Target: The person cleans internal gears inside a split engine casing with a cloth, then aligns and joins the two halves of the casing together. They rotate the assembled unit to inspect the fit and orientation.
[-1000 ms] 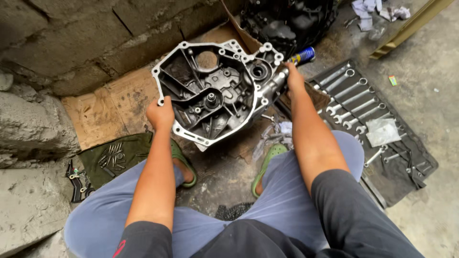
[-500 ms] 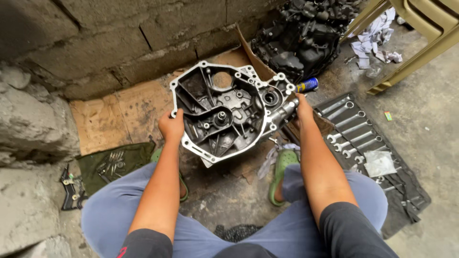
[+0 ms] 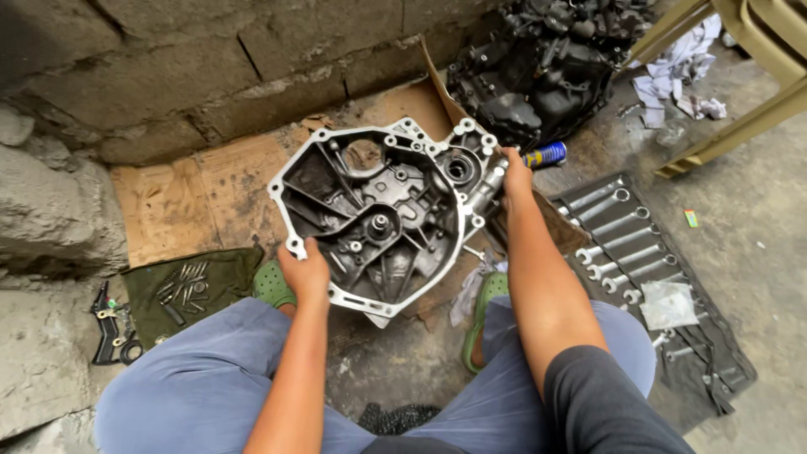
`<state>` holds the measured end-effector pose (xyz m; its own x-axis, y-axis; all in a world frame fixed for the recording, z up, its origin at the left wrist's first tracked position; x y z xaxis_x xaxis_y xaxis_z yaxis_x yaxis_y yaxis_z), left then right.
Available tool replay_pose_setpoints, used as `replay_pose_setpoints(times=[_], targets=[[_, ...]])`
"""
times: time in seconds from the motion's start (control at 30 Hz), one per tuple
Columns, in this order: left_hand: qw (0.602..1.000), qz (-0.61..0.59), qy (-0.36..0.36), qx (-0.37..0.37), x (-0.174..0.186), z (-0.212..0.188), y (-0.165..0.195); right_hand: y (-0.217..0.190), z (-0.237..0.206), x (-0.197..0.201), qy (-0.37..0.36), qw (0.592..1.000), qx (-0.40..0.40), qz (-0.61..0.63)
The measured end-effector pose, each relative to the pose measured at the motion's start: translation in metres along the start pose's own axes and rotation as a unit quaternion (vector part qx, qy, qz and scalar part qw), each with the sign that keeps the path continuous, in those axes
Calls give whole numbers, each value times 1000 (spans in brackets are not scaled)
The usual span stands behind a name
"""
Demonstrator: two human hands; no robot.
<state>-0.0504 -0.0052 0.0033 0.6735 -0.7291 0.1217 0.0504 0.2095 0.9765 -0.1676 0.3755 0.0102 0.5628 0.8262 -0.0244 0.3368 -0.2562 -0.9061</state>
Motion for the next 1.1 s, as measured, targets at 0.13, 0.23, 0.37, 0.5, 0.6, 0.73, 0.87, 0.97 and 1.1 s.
replay_pose_setpoints(times=[0.13,0.23,0.37,0.5,0.6,0.73,0.87,0.97,1.1], targets=[[992,80,-88,-51,5,29,-1,15,-27,9,91,995,-3,-41],[984,90,-141,-65,-2,64,9,31,-57,18,147,987,-62,35],[960,35,-265,-89,-27,101,31,55,-101,33,196,971,-101,88],[952,113,-274,-74,-38,115,51,58,-131,34,141,973,-114,146],[953,122,-272,-51,-33,118,63,45,-144,26,115,978,-99,144],[957,130,-257,-31,-22,129,63,32,-144,5,70,981,-71,168],[950,154,-272,-18,-32,154,56,16,-126,-14,107,985,-80,108],[932,237,-275,29,-52,176,52,-2,-103,-27,71,994,-56,56],[916,257,-304,59,-78,200,45,-24,-73,-45,133,990,-55,5]])
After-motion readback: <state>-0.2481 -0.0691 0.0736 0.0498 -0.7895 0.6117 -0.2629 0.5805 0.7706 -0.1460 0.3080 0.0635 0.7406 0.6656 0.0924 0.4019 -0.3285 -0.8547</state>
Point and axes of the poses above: each hand's wrist, its own z-axis towards the middle knuckle, its own x-axis out of the back of the hand, y = z × x, the point moved 1 cm from there along z, towards the middle knuckle, and after that the axes turned 13 degrees about -z, right-handed, at the moved point
